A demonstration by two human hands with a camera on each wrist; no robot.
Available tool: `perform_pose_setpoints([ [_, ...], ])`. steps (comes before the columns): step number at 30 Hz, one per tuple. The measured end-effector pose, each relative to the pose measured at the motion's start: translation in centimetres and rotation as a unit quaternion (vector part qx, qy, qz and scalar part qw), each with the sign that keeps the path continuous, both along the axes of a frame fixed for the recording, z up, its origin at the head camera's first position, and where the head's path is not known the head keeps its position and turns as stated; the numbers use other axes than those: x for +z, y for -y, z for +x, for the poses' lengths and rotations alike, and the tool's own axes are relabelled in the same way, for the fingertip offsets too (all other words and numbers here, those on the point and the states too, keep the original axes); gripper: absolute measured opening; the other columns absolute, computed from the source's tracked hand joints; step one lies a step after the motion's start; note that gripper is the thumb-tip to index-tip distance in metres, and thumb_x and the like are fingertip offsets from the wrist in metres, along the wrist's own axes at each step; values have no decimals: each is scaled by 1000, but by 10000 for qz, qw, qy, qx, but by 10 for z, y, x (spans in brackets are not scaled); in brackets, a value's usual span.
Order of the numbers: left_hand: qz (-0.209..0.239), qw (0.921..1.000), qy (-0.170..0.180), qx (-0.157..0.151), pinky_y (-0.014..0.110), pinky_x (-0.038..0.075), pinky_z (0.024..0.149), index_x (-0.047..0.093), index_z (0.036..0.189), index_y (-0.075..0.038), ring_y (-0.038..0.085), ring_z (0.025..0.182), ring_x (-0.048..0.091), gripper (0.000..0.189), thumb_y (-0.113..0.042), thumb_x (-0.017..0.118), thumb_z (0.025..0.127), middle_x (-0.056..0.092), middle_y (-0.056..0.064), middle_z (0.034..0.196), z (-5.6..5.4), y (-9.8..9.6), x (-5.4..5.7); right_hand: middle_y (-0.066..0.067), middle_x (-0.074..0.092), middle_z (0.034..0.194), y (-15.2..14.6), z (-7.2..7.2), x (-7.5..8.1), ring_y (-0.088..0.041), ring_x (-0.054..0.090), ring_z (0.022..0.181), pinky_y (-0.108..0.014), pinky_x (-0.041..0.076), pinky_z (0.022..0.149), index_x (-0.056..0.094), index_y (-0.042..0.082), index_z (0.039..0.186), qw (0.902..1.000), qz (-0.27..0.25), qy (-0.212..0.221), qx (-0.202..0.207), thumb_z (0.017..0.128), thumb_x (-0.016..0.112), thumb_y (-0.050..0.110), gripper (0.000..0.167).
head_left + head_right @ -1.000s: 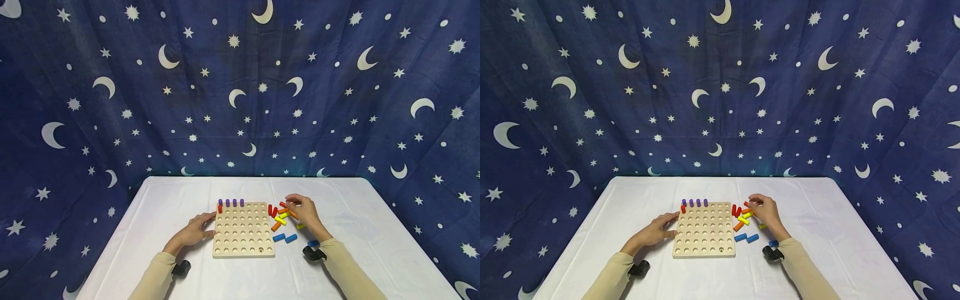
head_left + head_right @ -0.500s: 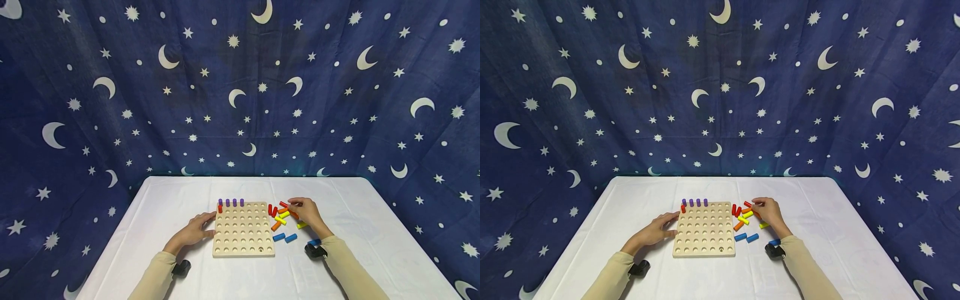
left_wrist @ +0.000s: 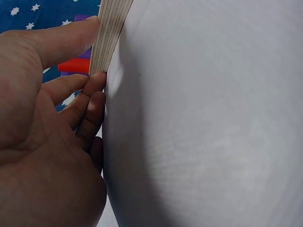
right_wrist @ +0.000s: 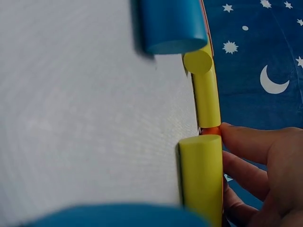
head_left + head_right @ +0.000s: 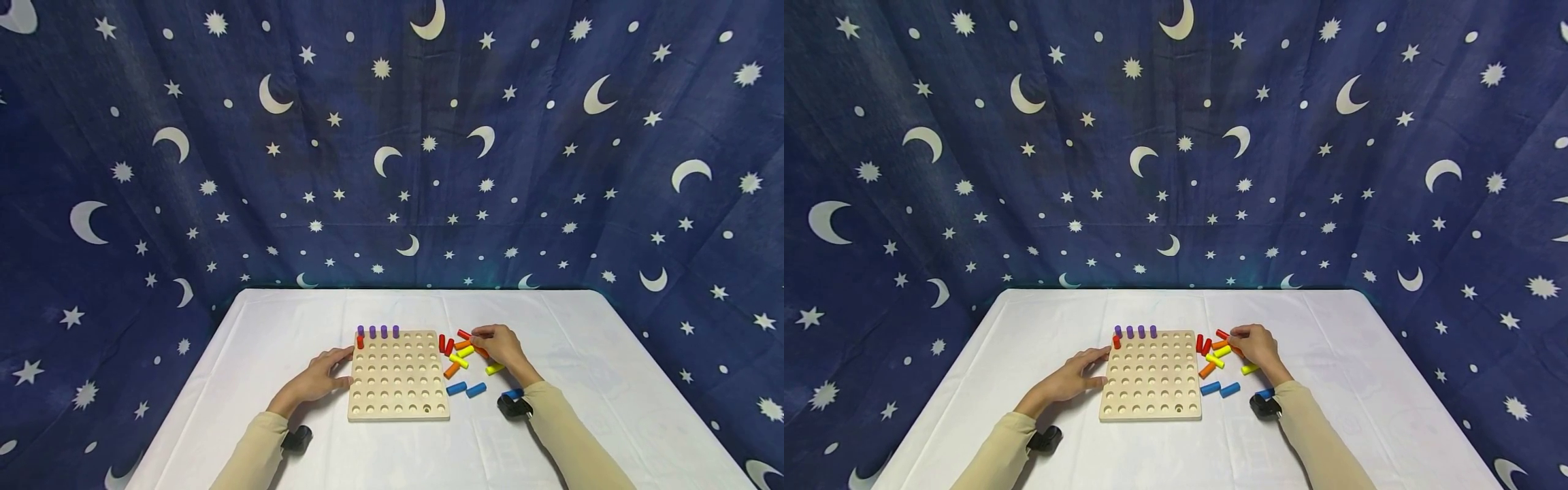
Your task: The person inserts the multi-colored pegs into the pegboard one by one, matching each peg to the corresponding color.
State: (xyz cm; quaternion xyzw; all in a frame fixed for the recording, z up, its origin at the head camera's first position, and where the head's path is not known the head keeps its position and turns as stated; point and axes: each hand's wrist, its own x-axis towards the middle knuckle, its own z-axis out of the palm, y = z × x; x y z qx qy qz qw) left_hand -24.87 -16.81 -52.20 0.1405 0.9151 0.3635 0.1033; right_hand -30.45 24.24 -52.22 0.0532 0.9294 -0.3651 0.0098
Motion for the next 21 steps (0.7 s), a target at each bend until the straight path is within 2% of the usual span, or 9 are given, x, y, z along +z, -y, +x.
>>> perform_pose_setpoints([
  [3,-2,10000,-27,-10,59,23,118,47,146,-15,34,137,42,71,-31,76,84,53,9,145,-1,0,0,-15,71,112,-1,-2,0,-26,63,98,-42,50,85,75,9,110,10000,38,45,24,90,71,25,26],
  [10,21,10000,-76,-11,59,23,118,47,146,-14,34,137,42,70,-31,76,84,53,9,144,-1,1,-1,-12,72,103,-1,-2,1,-21,60,86,-27,44,69,75,9,103,9999,7,107,-58,90,71,26,22],
  [14,10,9999,-125,-53,59,23,117,47,146,-15,35,136,43,70,-31,76,84,53,10,144,0,1,-1,-11,72,101,1,-2,0,-21,59,85,-26,44,68,74,10,102,9997,-95,164,-167,90,70,25,20],
  [21,-15,9999,-108,-128,60,23,117,47,146,-15,37,137,42,70,-32,75,85,52,12,145,1,2,-1,-11,71,101,1,-1,-3,-22,60,88,-34,50,78,74,9,101,9991,-250,68,-329,91,68,21,17],
])
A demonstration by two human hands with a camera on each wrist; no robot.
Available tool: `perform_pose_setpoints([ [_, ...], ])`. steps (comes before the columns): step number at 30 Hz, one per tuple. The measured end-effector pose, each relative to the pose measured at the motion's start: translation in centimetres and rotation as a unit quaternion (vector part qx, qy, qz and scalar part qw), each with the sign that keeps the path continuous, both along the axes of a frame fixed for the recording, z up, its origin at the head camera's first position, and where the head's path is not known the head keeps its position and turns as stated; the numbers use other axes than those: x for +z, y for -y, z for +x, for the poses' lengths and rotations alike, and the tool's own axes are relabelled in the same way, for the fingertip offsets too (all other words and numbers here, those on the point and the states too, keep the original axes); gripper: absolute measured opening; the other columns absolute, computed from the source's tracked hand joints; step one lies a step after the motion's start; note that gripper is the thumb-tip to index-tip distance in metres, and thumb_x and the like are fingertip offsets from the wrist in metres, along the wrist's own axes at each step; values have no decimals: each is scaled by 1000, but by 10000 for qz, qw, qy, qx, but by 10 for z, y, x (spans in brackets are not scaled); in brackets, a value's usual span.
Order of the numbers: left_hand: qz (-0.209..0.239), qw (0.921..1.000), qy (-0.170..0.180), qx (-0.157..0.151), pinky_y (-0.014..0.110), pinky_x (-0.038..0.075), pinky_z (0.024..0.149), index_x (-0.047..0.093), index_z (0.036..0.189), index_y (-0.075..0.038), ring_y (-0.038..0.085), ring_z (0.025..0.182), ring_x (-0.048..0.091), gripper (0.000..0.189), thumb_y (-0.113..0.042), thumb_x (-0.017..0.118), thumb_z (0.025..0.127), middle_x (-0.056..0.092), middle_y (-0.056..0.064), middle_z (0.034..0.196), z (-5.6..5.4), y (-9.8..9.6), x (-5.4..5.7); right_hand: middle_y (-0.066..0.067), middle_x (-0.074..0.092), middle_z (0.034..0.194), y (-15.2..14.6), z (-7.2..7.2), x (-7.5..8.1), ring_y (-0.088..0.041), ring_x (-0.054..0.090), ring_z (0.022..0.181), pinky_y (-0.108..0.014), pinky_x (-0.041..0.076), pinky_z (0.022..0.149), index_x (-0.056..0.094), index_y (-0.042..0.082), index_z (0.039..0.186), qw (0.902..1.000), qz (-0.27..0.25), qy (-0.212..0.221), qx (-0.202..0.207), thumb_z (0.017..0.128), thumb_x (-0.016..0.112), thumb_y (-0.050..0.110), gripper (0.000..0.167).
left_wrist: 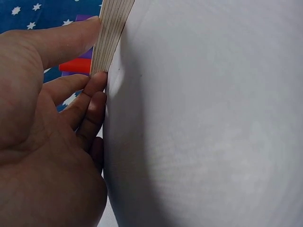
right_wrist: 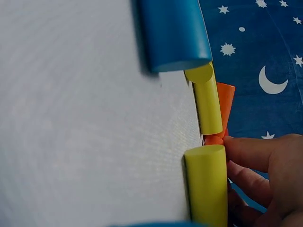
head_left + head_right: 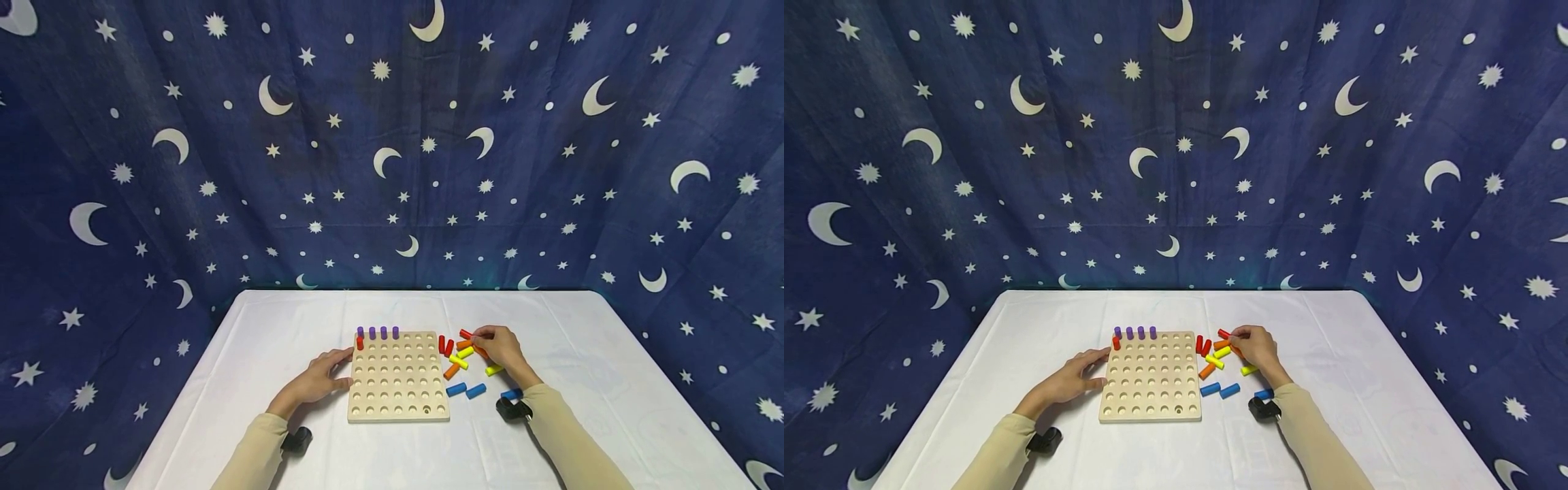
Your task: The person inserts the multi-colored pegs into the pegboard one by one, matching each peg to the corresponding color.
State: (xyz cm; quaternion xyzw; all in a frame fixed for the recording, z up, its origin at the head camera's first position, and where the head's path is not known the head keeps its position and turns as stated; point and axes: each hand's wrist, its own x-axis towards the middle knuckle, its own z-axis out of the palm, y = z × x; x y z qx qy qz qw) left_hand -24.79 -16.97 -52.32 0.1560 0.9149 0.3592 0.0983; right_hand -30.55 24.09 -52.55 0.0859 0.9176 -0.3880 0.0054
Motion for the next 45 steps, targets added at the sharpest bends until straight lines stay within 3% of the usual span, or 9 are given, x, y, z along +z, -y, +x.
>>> perform_pose_setpoints([
  [4,11,10000,-15,-28,60,23,117,47,147,-14,37,137,42,69,-31,74,86,53,12,144,1,0,0,-12,69,103,-1,2,0,-22,59,87,-31,51,77,72,8,104,9999,-70,-94,-33,92,68,20,17],
  [11,-2,10000,14,72,59,21,118,47,146,-15,36,138,41,70,-30,76,84,52,11,145,0,-2,-1,-11,69,97,1,6,11,-20,59,80,-21,48,64,70,7,106,9979,-442,-474,5,93,67,19,18],
  [17,-93,9999,3,96,60,22,117,47,146,-15,38,139,40,70,-31,76,84,52,12,146,-1,-2,-2,-11,70,103,6,10,22,-19,62,87,-21,50,69,70,8,109,9953,-785,-556,105,93,67,17,19],
  [27,-65,9998,61,179,59,21,118,47,146,-16,37,140,40,69,-30,75,84,52,11,146,1,-2,-2,-12,68,113,17,16,36,-24,64,96,-28,55,80,68,8,119,9903,-1333,-342,211,92,66,19,28],
  [37,-131,9998,58,144,59,22,118,46,147,-15,37,140,40,70,-30,75,85,52,11,146,1,-3,-1,-20,61,127,27,22,47,-32,71,95,-33,61,80,65,4,125,9755,-2151,-284,357,94,61,14,32],
  [45,-119,9995,151,265,61,24,117,47,147,-17,36,140,39,71,-30,76,84,51,10,147,1,-4,-1,-19,64,119,34,24,49,-37,72,88,-43,60,84,65,3,125,9707,-2291,-443,577,93,62,12,33],
])
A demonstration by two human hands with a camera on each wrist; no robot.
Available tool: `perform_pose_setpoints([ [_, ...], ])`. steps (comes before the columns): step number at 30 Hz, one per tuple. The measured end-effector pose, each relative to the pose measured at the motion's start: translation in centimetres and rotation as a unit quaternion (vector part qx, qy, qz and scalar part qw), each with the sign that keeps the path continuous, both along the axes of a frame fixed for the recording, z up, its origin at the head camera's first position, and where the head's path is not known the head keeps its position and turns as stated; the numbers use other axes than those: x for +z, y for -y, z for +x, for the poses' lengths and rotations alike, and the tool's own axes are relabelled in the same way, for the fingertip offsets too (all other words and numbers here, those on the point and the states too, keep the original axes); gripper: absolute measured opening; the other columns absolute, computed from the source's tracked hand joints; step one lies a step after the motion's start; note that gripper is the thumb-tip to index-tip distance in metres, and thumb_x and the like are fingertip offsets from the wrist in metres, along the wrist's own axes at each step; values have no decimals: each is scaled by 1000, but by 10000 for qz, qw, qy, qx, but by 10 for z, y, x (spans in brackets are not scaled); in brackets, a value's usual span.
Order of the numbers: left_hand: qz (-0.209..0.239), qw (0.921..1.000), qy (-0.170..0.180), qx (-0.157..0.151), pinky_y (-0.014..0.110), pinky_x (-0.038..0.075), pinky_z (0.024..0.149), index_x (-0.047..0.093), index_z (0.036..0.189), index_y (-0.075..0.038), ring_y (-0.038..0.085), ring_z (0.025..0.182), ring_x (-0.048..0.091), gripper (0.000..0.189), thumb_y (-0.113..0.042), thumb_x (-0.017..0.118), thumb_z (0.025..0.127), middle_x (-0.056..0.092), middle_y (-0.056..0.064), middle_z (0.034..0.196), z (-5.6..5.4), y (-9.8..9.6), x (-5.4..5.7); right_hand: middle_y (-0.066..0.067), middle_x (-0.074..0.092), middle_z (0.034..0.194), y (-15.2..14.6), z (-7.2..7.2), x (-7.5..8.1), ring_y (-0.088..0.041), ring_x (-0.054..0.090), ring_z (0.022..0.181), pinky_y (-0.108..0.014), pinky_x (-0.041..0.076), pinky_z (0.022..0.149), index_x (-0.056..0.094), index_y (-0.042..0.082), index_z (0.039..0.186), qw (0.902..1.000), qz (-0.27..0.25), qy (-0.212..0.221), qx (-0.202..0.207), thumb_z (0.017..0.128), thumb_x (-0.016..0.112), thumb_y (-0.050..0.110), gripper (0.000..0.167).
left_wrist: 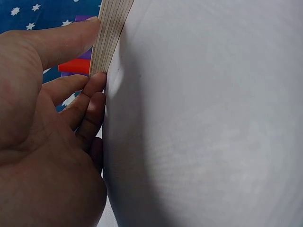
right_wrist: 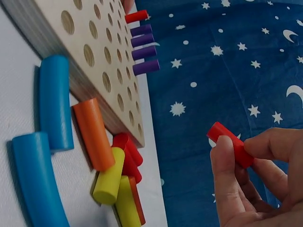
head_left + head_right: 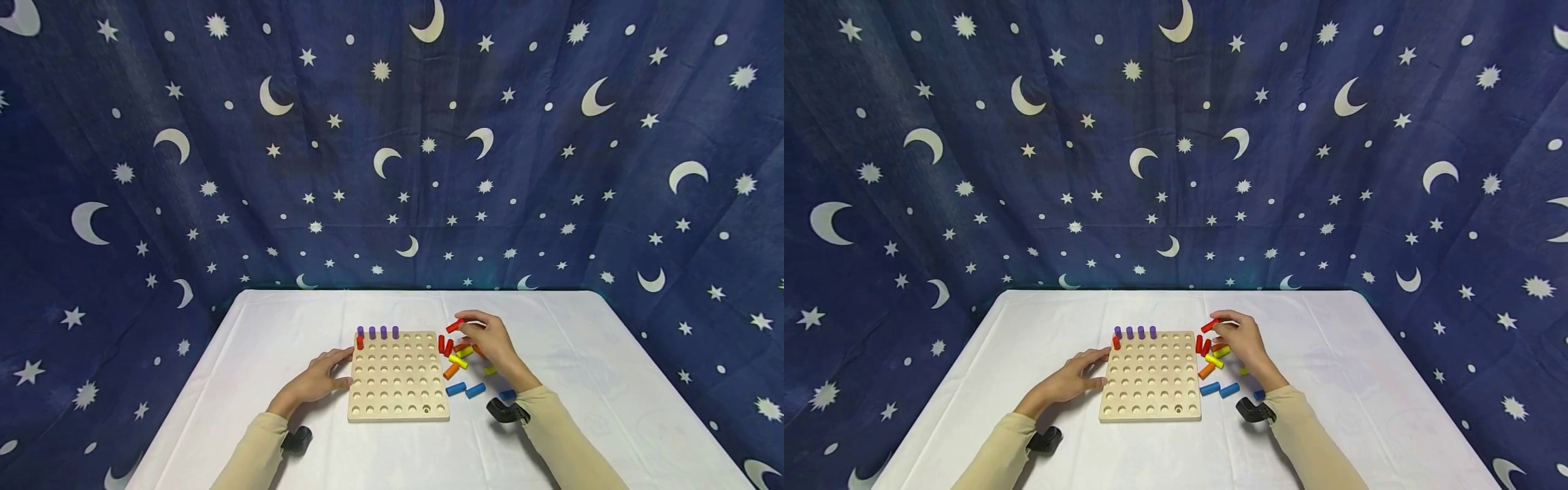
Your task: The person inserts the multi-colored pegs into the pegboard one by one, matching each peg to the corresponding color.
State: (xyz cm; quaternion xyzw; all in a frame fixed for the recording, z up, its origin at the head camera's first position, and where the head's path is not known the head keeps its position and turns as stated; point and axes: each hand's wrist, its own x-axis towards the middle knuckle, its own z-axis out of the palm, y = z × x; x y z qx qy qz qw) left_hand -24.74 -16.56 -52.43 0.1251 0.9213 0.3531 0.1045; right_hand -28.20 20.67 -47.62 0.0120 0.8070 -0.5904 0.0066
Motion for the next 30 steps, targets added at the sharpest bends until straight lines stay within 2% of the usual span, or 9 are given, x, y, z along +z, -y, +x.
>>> perform_pose_setpoints([
  [4,-9,10000,-13,-17,60,24,117,47,147,-17,35,140,40,70,-31,76,84,52,9,146,-1,0,-1,-19,65,120,5,-1,2,-39,69,93,-45,59,85,64,2,125,10000,-64,-32,49,92,64,11,35],
  [7,-12,10000,-17,-39,59,24,118,47,147,-17,34,140,40,70,-31,76,84,52,8,146,-1,0,-1,-16,66,117,9,-1,5,-30,69,92,-44,59,86,65,5,123,10000,-10,-45,83,90,68,10,33],
  [11,19,10000,25,-40,59,23,118,47,147,-18,34,140,40,70,-32,76,84,52,8,146,-2,0,0,-14,68,111,15,-1,8,-18,67,93,-33,60,82,67,6,118,9995,32,-231,214,87,71,6,32],
  [15,46,10000,32,-40,60,22,118,47,147,-17,35,141,39,71,-32,76,84,52,8,147,-2,0,0,-13,69,107,22,0,10,-17,66,92,-23,58,77,66,5,116,9988,-25,-381,321,86,73,6,31],
  [18,12,10000,10,-45,60,22,118,47,147,-17,35,141,39,71,-32,76,84,51,8,147,-2,1,-1,-12,70,105,28,1,11,-17,67,91,-25,58,79,66,5,113,9985,-96,-425,342,86,74,8,29],
  [20,7,10000,0,-51,60,22,118,47,147,-17,35,141,39,71,-32,76,84,51,8,147,-2,1,-2,-11,70,106,33,2,11,-18,67,92,-30,58,83,66,6,113,9986,-100,-420,306,86,74,11,28],
  [25,46,10000,13,-54,60,23,118,47,147,-17,34,140,39,71,-31,76,84,52,8,146,-2,1,-2,-12,69,112,43,1,12,-36,70,96,-44,59,85,68,8,113,9985,-290,-410,212,87,72,11,26],
  [27,46,10000,11,-56,59,23,118,47,147,-17,34,140,40,71,-32,76,84,52,8,147,-2,1,-1,-14,67,113,48,1,11,-41,68,97,-44,59,84,69,7,113,9978,-435,-435,243,88,71,10,26],
  [30,47,10000,-20,-69,59,23,118,47,147,-17,34,139,40,71,-32,76,84,52,8,146,-2,1,-1,-15,67,113,55,2,10,-41,68,95,-48,59,85,69,8,113,9967,-543,-495,336,88,71,11,25],
])
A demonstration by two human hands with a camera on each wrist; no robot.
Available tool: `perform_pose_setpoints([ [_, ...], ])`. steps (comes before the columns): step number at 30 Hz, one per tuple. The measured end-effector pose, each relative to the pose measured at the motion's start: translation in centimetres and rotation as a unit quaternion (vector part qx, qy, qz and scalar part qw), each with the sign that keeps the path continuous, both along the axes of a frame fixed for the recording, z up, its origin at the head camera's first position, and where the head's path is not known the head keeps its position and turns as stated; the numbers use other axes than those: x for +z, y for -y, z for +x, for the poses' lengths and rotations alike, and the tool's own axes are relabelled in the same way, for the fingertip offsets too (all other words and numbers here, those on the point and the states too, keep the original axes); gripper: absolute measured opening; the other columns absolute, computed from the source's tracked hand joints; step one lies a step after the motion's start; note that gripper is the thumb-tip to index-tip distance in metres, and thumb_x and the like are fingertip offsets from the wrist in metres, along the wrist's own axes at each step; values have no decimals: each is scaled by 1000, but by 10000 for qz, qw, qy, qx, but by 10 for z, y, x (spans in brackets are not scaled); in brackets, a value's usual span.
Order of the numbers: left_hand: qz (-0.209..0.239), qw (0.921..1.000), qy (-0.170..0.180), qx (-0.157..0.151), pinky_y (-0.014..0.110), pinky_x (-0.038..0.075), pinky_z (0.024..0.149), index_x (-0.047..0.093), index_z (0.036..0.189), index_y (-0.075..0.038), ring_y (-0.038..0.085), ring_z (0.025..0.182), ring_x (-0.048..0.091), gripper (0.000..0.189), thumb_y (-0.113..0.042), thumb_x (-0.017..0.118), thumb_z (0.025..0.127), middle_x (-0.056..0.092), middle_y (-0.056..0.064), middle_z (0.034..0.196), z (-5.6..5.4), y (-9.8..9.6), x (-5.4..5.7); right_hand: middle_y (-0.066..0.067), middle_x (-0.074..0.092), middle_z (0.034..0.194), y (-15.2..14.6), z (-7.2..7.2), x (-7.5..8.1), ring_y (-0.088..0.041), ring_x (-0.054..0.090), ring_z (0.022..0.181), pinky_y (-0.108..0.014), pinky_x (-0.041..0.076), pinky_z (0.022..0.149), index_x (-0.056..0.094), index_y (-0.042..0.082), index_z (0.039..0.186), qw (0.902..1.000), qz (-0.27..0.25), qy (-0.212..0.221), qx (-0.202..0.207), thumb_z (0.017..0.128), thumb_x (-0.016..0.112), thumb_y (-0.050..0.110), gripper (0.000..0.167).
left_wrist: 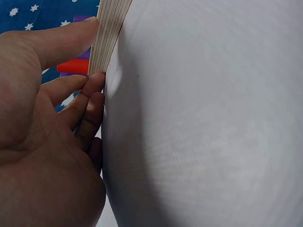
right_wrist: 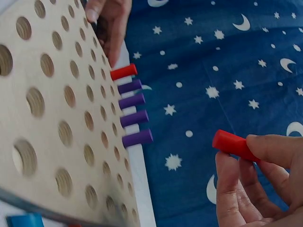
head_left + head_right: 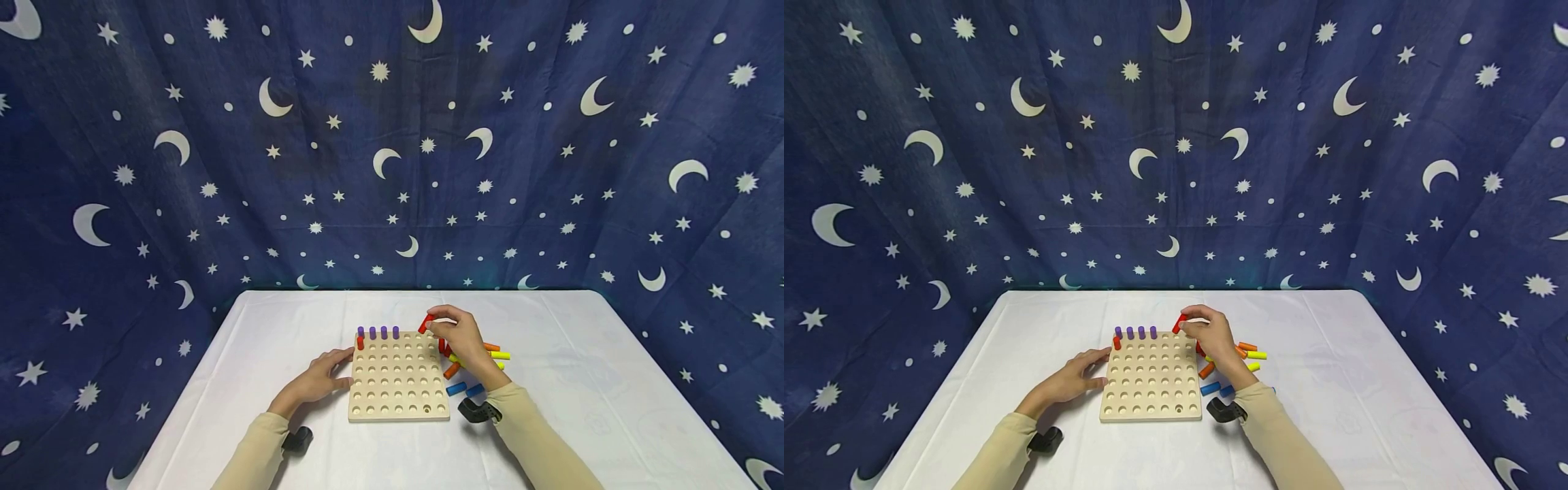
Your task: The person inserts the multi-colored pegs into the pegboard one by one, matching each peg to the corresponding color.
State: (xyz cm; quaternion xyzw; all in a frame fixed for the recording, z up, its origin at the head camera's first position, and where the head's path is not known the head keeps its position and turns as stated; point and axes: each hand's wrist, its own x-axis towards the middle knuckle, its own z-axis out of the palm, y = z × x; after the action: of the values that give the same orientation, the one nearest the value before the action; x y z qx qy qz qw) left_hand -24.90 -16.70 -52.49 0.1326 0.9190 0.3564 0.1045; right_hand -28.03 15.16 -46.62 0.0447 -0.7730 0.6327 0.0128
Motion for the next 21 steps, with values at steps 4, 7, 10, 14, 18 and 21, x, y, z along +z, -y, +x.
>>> perform_pose_setpoints([
  [4,2,10000,-52,-54,59,23,118,47,147,-16,34,138,41,70,-32,75,84,53,9,145,1,1,0,-14,67,111,10,2,-2,-35,70,92,-48,59,83,69,8,114,9998,-143,-33,123,88,71,10,26],
  [7,-9,9998,-126,-128,59,23,117,47,146,-16,36,137,42,69,-31,75,85,54,10,143,1,1,1,-14,65,109,17,3,-3,-24,70,88,-42,60,77,66,7,117,9993,-334,-41,158,87,72,7,31],
  [10,-14,9997,-186,-177,60,24,116,47,146,-14,37,136,43,69,-31,74,85,54,12,143,1,2,1,-16,64,108,23,4,-3,-13,67,85,-35,60,72,64,3,118,9988,-418,-124,227,86,73,4,34],
  [14,-7,9997,-181,-175,60,24,116,47,146,-15,37,136,43,69,-31,74,85,54,11,143,1,1,2,-21,67,106,30,6,-4,-11,64,87,-24,56,69,65,-1,113,9985,-258,-317,355,86,74,6,29],
  [18,1,9997,-179,-151,60,24,117,47,146,-15,36,136,43,68,-31,74,85,54,10,143,1,1,1,-24,68,103,39,15,6,-16,65,89,-19,52,71,67,-2,108,9975,-117,-483,507,86,73,3,23],
  [21,1,9997,-180,-139,60,24,117,47,146,-15,36,136,43,68,-31,74,86,55,9,143,1,1,1,-24,69,101,46,23,14,-16,66,88,-19,52,72,67,-2,105,9968,-97,-531,584,85,73,2,21],
])
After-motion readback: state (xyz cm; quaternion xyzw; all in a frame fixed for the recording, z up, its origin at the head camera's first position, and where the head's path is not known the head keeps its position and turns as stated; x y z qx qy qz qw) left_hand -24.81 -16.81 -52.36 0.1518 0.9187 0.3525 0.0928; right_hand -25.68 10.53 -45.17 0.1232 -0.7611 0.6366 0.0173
